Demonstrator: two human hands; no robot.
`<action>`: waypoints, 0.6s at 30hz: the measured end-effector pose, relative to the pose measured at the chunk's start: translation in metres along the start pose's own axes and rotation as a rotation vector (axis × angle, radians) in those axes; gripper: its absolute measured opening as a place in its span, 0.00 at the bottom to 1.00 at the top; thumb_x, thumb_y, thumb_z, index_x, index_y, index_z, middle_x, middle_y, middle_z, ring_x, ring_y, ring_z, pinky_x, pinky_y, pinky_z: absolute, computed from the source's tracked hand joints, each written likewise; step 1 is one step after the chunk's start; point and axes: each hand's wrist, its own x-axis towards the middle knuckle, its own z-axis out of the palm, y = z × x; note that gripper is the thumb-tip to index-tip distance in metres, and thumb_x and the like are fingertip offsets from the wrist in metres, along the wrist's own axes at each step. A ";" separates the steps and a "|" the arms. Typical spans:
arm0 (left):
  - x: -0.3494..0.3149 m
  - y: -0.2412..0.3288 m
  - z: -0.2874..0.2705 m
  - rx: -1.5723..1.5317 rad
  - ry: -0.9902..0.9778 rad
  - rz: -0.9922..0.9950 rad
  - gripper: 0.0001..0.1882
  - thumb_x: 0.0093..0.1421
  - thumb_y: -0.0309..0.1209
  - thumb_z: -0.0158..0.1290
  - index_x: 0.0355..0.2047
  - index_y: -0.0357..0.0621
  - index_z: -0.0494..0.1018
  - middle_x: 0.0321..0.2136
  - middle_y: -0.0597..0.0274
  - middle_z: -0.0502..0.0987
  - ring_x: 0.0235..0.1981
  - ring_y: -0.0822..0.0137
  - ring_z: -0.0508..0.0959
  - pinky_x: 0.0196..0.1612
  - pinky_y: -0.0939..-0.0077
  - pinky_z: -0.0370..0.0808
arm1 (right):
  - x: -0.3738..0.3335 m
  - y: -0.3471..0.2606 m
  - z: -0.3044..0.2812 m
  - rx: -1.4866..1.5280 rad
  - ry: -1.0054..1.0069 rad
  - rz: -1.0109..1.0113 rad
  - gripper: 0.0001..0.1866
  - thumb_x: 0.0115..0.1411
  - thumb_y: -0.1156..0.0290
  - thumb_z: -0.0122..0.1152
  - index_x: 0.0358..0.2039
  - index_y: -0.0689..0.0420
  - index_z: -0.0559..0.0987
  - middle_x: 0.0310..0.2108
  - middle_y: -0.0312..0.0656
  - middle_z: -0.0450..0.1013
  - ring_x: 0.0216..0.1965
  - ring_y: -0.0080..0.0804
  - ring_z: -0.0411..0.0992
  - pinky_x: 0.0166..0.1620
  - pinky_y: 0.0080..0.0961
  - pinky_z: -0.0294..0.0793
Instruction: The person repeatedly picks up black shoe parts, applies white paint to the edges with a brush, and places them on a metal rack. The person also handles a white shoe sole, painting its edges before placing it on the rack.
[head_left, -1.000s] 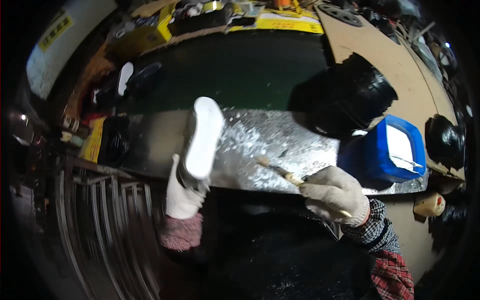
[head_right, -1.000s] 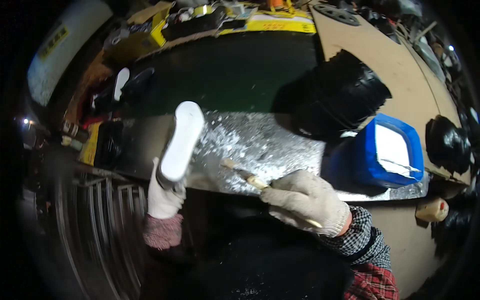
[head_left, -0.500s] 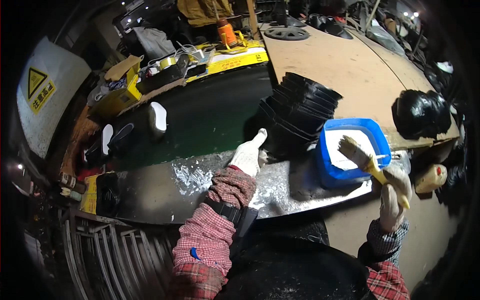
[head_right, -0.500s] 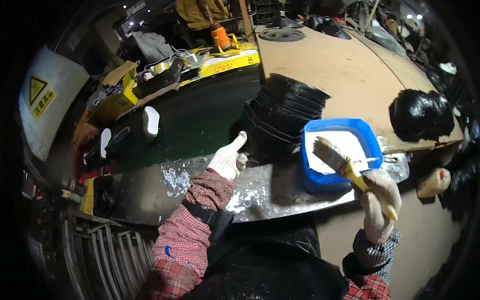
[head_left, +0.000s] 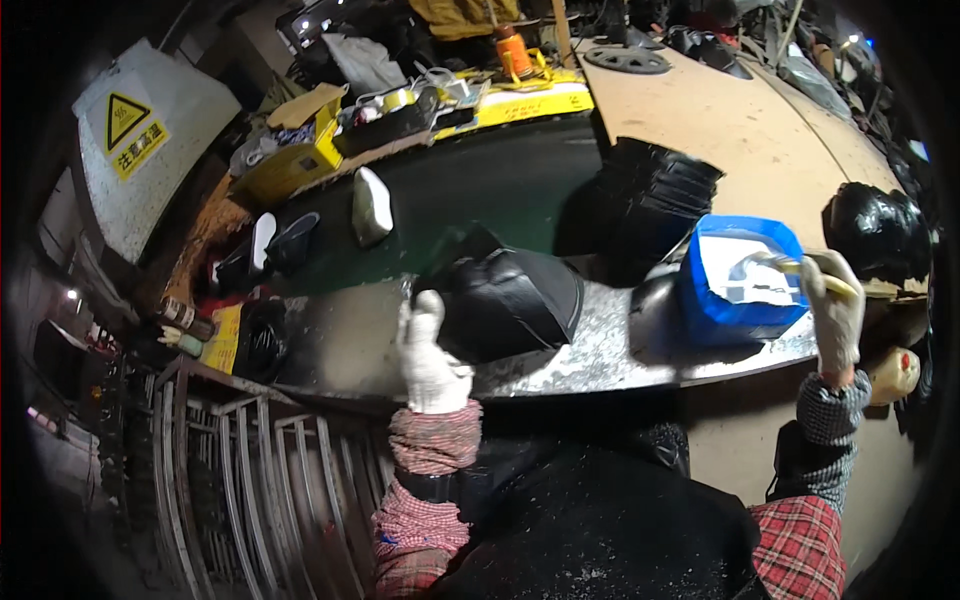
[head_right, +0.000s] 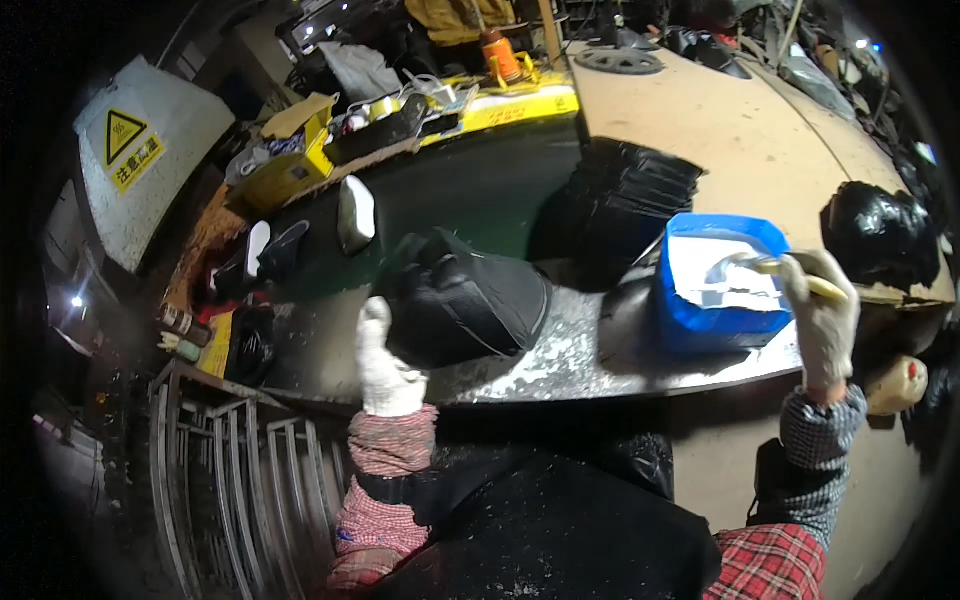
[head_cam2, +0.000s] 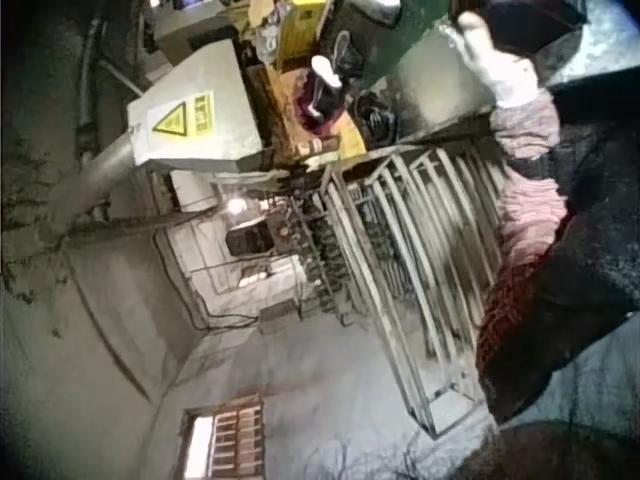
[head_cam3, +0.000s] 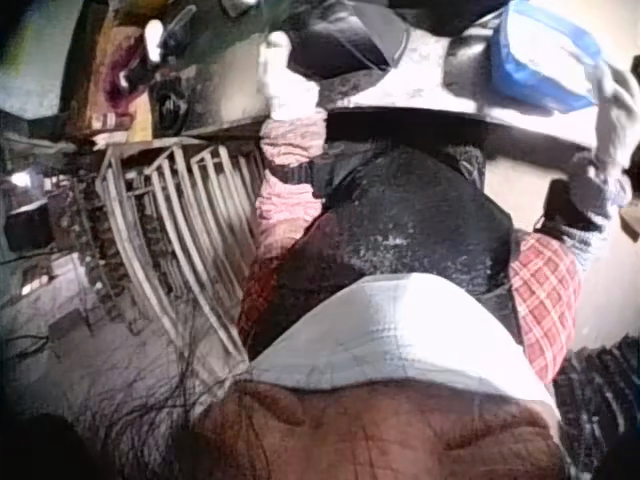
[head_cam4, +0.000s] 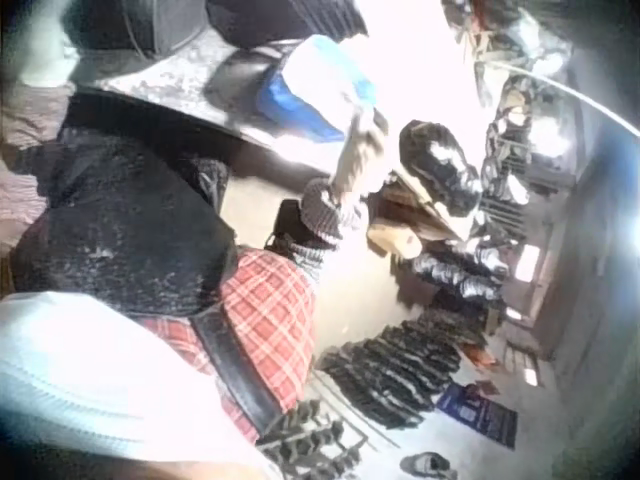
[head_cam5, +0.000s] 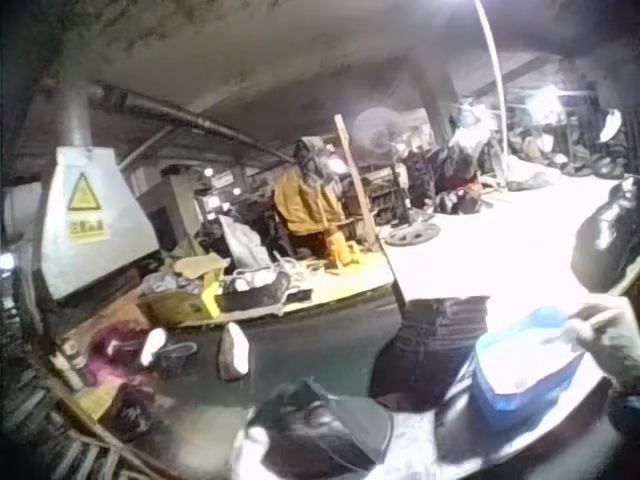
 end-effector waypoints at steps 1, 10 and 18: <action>-0.003 0.007 -0.022 -0.147 0.033 -0.039 0.25 0.65 0.49 0.55 0.54 0.46 0.74 0.51 0.57 0.79 0.51 0.59 0.79 0.52 0.61 0.79 | -0.008 0.002 -0.002 -0.040 0.051 -0.068 0.07 0.65 0.72 0.62 0.34 0.64 0.78 0.25 0.33 0.73 0.27 0.16 0.67 0.31 0.16 0.67; -0.025 0.052 -0.076 -0.417 -0.018 0.051 0.28 0.68 0.49 0.49 0.61 0.42 0.68 0.61 0.52 0.71 0.59 0.51 0.73 0.63 0.50 0.70 | -0.050 -0.087 0.049 0.333 -0.019 0.005 0.11 0.67 0.77 0.52 0.46 0.65 0.78 0.38 0.41 0.75 0.32 0.25 0.73 0.35 0.19 0.73; -0.022 0.134 -0.096 0.619 -0.146 0.385 0.23 0.59 0.29 0.61 0.53 0.36 0.70 0.44 0.58 0.79 0.42 0.69 0.79 0.44 0.77 0.77 | -0.030 -0.169 0.248 0.159 -0.507 -0.508 0.16 0.56 0.75 0.70 0.43 0.60 0.75 0.35 0.48 0.78 0.34 0.41 0.80 0.38 0.31 0.79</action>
